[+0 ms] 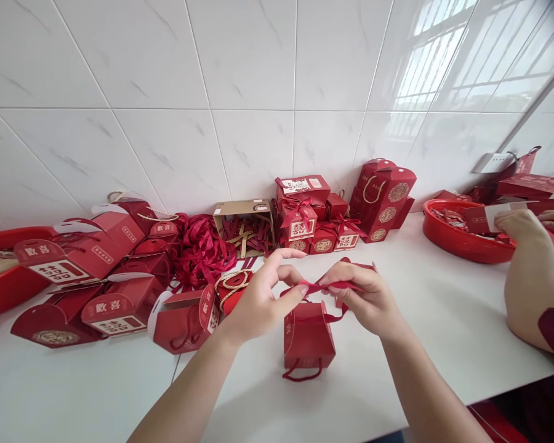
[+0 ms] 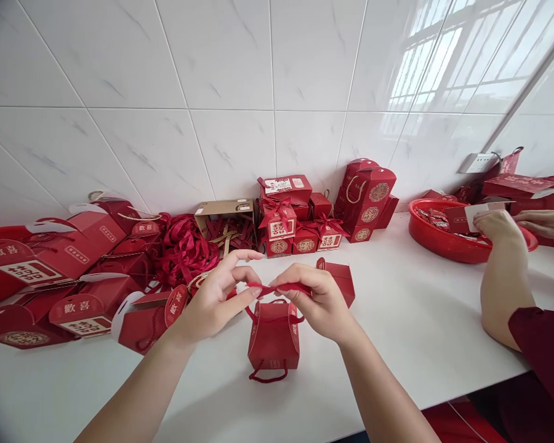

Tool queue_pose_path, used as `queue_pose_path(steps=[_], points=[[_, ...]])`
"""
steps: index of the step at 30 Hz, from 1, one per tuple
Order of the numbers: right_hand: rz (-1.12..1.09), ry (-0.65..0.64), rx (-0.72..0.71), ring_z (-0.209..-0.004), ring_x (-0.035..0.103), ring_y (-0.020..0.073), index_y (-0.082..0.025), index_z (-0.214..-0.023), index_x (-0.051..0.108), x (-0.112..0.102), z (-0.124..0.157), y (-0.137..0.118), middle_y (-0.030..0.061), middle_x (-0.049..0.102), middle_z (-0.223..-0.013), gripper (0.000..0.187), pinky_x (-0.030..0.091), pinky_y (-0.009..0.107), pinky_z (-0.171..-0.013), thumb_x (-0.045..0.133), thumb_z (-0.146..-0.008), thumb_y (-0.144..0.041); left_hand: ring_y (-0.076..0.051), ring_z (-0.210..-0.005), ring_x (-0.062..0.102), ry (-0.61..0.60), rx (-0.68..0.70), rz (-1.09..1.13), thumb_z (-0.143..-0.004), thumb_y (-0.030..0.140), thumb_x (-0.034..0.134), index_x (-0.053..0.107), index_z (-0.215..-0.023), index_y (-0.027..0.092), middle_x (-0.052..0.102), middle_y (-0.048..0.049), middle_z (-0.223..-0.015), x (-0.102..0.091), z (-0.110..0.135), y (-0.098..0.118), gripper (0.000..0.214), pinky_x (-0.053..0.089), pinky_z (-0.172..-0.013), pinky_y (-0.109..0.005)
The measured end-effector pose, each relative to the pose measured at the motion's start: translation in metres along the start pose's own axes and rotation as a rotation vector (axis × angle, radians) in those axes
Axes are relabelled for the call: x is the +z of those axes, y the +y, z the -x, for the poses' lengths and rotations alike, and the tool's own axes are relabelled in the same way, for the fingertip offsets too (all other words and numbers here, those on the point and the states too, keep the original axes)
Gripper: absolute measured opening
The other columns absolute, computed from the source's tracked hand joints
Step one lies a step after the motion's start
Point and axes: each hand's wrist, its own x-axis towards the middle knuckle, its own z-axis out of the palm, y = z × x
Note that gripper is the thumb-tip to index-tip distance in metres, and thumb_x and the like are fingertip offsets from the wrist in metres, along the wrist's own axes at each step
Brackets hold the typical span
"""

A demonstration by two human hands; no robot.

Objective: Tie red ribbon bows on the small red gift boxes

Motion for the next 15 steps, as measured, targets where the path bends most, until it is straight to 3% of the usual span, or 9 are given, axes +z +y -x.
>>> queue_pose_path(steps=[6, 15], points=[[0.440, -0.177, -0.377, -0.087, 0.066, 0.0197, -0.026, -0.102, 0.066, -0.0099, 0.0006, 0.0083, 0.0057, 0.071, -0.091, 0.030, 0.050, 0.038, -0.076, 0.038, -0.097, -0.015, -0.012, -0.063, 0.050, -0.034, -0.109, 0.311, -0.081, 0.021, 0.059, 0.051, -0.106, 0.020, 0.055, 0.0047, -0.067, -0.0054, -0.0084, -0.0070, 0.026, 0.037, -0.063, -0.025], [0.728, -0.179, -0.416, -0.090, 0.063, 0.0201, -0.023, -0.097, 0.067, -0.0075, 0.0002, 0.0000, 0.0056, 0.071, -0.089, 0.029, 0.042, 0.037, -0.078, 0.040, -0.097, -0.011, -0.010, -0.058, 0.044, -0.037, -0.198, 0.368, -0.083, 0.022, 0.061, 0.057, -0.100, 0.020, 0.049, 0.0053, -0.063, -0.0104, -0.0087, -0.0073, 0.018, 0.034, -0.060, -0.023]])
